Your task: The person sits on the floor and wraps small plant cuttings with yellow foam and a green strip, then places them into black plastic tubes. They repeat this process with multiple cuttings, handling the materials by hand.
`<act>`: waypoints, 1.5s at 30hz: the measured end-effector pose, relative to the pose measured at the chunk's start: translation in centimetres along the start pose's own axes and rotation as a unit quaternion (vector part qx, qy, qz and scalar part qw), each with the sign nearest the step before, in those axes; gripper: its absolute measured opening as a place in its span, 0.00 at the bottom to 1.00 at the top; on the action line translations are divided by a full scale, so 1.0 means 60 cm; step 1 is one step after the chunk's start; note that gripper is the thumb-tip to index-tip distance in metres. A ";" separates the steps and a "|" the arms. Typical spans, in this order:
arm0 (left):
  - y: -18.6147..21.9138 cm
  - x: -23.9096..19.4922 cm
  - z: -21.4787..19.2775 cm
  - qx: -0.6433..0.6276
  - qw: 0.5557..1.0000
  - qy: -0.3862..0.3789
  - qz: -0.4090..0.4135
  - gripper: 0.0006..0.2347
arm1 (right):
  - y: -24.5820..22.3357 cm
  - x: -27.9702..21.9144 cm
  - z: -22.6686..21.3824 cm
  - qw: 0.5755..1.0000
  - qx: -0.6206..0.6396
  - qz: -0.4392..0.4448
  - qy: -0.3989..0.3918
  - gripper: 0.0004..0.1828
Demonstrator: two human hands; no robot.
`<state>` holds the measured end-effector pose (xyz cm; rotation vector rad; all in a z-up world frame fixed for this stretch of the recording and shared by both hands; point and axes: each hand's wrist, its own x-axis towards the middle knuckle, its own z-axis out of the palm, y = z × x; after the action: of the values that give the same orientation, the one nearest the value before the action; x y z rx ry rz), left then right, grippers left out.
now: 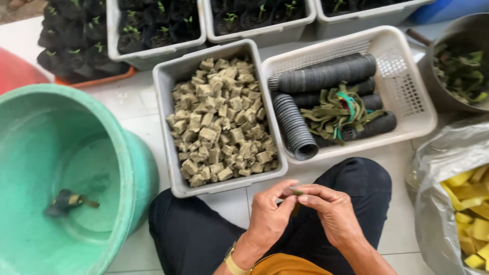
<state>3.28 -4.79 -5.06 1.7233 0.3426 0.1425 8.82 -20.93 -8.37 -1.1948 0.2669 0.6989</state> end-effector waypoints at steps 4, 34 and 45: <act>0.019 -0.010 -0.015 -0.022 0.999 0.002 0.037 0.10 | 0.041 0.014 -0.030 1.000 0.009 0.001 -0.001 0.08; -0.134 -0.005 -0.014 -0.073 0.994 0.028 -0.081 0.05 | 0.014 0.009 0.020 0.996 0.019 -0.002 -0.088 0.08; -0.606 0.140 -0.176 0.295 0.823 0.056 0.483 0.07 | -0.110 -0.020 -0.186 0.934 -0.080 -0.210 0.276 0.09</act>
<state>2.91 12.99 -39.53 2.3729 -0.5045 0.9642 13.87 -32.82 -6.82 -1.5322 0.4088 -0.0040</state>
